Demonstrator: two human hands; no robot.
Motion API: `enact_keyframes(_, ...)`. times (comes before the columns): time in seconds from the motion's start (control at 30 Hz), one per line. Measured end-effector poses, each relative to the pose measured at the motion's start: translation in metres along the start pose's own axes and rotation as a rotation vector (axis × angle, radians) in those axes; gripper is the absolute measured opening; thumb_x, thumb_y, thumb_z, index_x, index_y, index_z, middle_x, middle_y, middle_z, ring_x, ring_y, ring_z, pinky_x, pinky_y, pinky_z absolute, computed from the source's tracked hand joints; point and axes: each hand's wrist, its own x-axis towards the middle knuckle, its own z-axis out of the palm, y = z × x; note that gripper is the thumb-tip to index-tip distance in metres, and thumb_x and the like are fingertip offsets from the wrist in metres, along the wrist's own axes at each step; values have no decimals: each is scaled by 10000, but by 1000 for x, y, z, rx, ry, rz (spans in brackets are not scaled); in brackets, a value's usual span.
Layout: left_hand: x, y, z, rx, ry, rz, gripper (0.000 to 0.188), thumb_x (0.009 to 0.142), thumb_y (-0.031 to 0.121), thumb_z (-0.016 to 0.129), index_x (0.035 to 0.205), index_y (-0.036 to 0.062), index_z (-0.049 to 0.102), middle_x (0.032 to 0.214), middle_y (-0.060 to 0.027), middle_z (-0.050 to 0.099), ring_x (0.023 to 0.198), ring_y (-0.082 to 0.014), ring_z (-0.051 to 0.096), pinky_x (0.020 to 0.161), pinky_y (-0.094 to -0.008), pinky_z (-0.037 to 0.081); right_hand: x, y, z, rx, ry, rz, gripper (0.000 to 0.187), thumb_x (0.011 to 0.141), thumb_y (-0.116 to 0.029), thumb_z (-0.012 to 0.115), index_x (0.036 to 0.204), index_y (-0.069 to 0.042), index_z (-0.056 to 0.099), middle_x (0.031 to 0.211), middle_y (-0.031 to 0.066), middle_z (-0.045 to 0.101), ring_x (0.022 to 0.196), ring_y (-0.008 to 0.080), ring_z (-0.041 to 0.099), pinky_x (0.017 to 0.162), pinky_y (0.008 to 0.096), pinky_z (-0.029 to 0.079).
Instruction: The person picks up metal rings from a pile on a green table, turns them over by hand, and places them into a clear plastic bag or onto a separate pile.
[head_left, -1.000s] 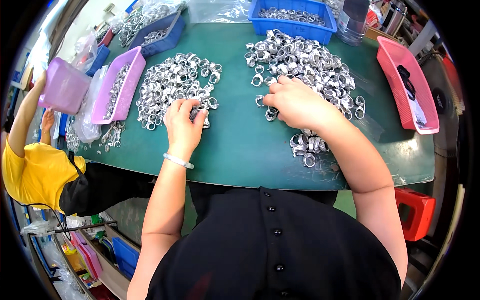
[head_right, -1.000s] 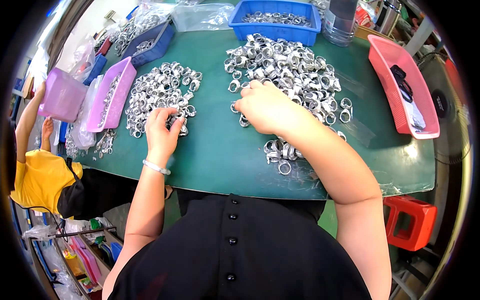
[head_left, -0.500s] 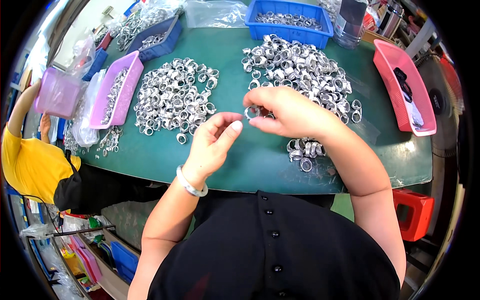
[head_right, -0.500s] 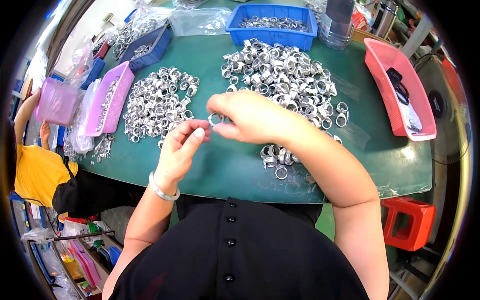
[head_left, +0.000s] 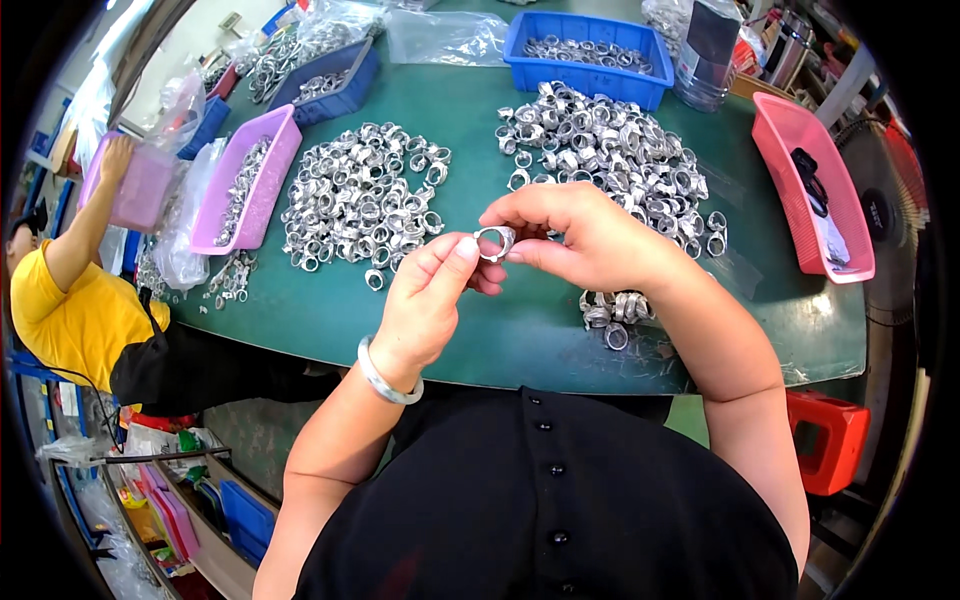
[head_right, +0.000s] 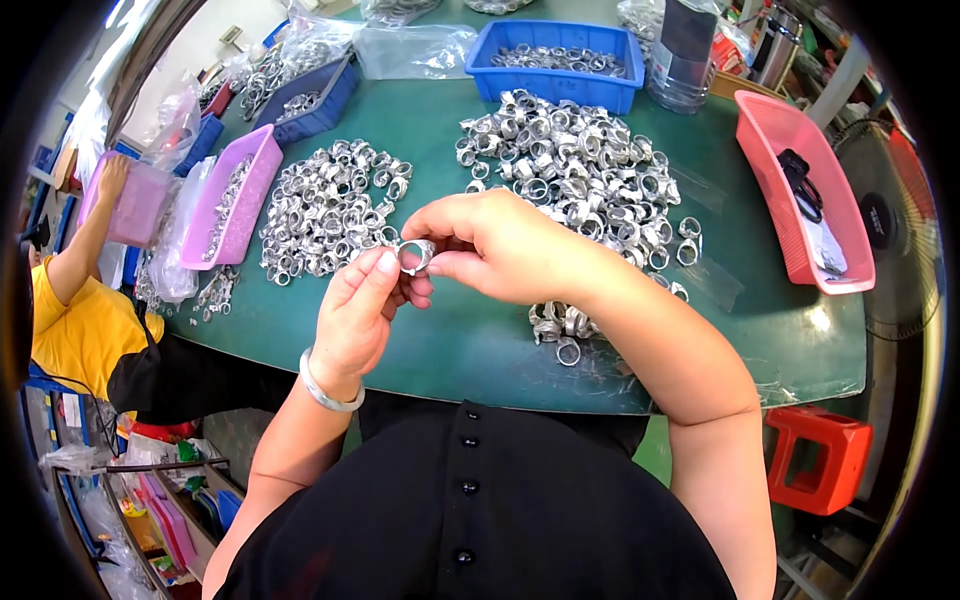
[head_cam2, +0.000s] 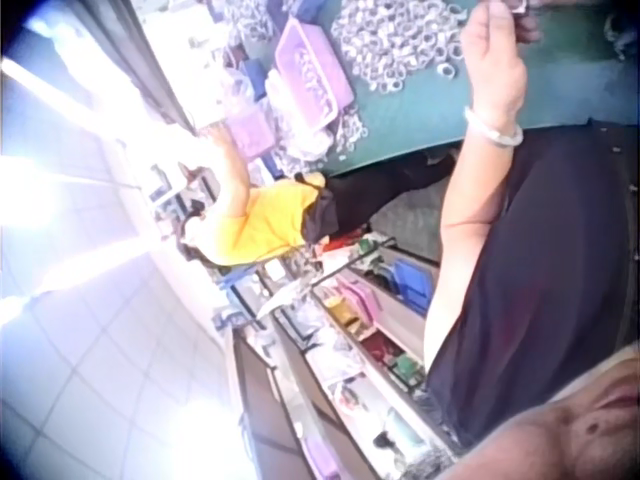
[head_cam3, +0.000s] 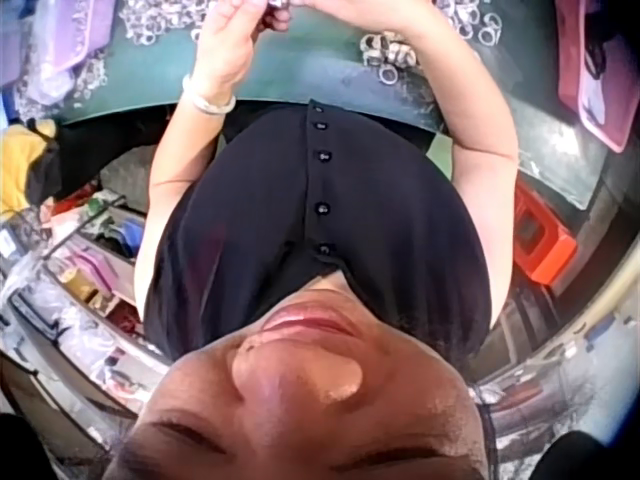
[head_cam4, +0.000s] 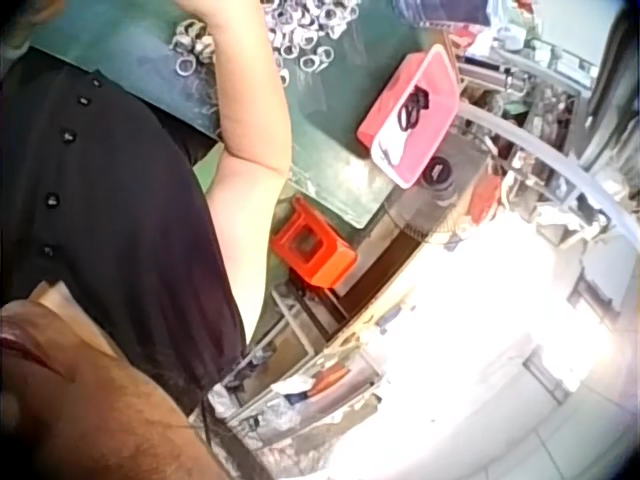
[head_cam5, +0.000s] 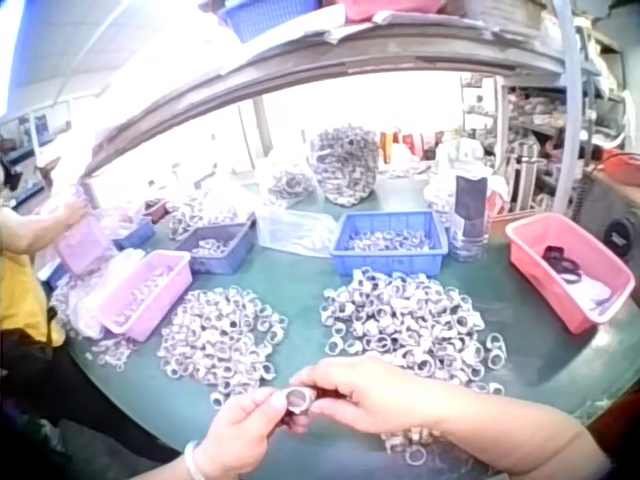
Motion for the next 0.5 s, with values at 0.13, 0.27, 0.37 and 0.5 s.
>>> enact_keyframes(0.13, -1, 2, 0, -50, -14, 7, 250, 945, 192, 464, 1066, -5, 559, 902, -61, 603, 779, -116, 566, 722, -262, 467, 1, -5, -2, 13, -2, -6, 283, 754, 13, 641, 1031, -11, 586, 839, 79, 624, 775, 168, 614, 675, 288, 488)
enact_keyframes(0.27, 0, -2, 7, 141, 52, 204, 354, 858, 55, 578, 1185, -10, 457, 990, -67, 571, 818, -120, 567, 773, -264, 469, 1, -8, 1, -45, 33, -13, 243, 740, -23, 630, 981, -19, 596, 843, 114, 639, 758, 243, 637, 662, 319, 501)
enact_keyframes(0.37, 3, -9, 3, 354, 39, 379, 449, 783, -36, 635, 1192, -14, 451, 1021, -77, 561, 847, -126, 568, 790, -265, 478, 1, -5, 3, -83, 67, -85, 237, 738, -18, 633, 971, -22, 590, 823, 108, 636, 746, 247, 637, 650, 323, 500)
enact_keyframes(0.5, 6, -9, 3, 608, 109, 583, 417, 748, -14, 669, 1130, -16, 503, 951, -89, 580, 779, -138, 582, 696, -256, 494, 1, -2, 3, -5, 60, -39, 249, 736, -3, 630, 974, -22, 558, 810, 108, 632, 730, 242, 636, 636, 319, 498)
